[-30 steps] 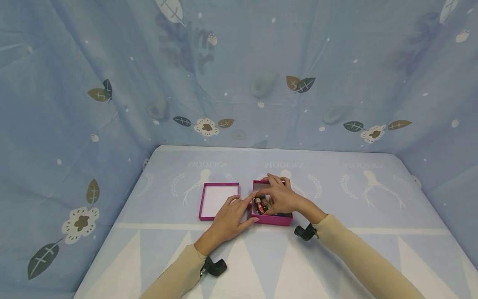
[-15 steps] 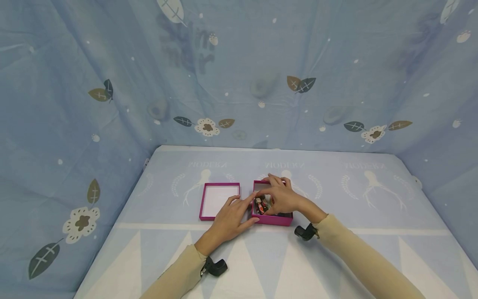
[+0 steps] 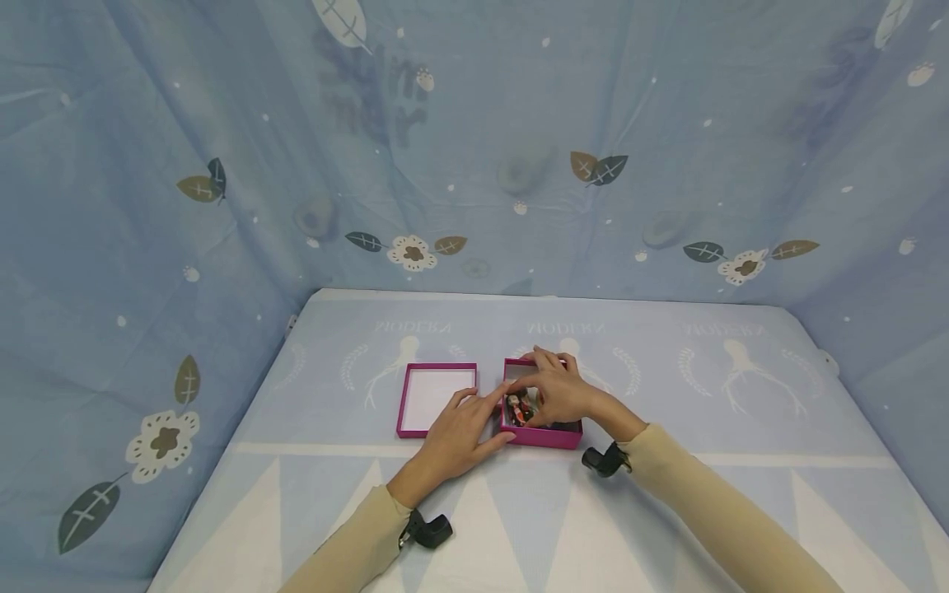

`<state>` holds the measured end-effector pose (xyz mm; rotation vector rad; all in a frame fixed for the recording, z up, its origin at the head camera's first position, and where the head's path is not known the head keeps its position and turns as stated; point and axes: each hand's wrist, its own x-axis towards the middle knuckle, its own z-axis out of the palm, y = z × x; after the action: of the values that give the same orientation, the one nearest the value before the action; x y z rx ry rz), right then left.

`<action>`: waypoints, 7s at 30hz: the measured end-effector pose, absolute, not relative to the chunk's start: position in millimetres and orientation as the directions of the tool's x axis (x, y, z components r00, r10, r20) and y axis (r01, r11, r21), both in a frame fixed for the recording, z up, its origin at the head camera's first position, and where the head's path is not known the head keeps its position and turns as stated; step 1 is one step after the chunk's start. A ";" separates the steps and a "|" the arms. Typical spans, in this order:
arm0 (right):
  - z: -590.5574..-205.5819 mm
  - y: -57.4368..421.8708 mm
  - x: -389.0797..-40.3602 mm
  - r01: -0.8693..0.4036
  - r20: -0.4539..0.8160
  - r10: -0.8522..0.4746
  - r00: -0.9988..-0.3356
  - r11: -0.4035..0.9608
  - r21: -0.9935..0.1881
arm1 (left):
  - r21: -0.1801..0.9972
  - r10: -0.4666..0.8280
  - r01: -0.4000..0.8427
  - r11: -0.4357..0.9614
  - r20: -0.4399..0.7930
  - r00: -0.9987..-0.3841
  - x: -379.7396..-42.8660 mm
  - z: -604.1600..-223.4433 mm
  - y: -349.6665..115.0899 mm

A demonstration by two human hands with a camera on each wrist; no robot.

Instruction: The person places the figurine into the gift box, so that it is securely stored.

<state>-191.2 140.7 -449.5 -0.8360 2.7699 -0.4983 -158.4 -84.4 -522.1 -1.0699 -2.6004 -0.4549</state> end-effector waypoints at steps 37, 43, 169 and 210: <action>-452.3 135.8 -190.9 -0.485 -0.090 -0.534 -0.840 0.816 -0.315 | 0.179 0.624 0.705 0.686 0.354 -0.697 -157.8 -520.4 -83.6; -454.1 135.8 -192.2 -0.491 -0.084 -0.535 -0.841 0.818 -0.299 | 0.177 0.625 0.709 0.682 0.361 -0.692 -158.6 -520.4 -83.7; -476.2 54.2 -146.7 -0.467 0.204 -0.425 -0.882 0.849 -0.249 | 0.539 0.420 0.441 0.718 0.170 -0.891 -183.2 -519.8 -224.7; -462.9 59.1 -150.2 -0.413 0.267 -0.333 -0.904 0.838 -0.355 | 0.587 0.376 0.456 0.668 0.262 -0.889 -182.9 -501.4 -218.2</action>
<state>-150.2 59.1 -462.9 -0.6558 3.1983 -0.6920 -182.9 -218.2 -501.4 -0.6917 -2.7598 -1.0205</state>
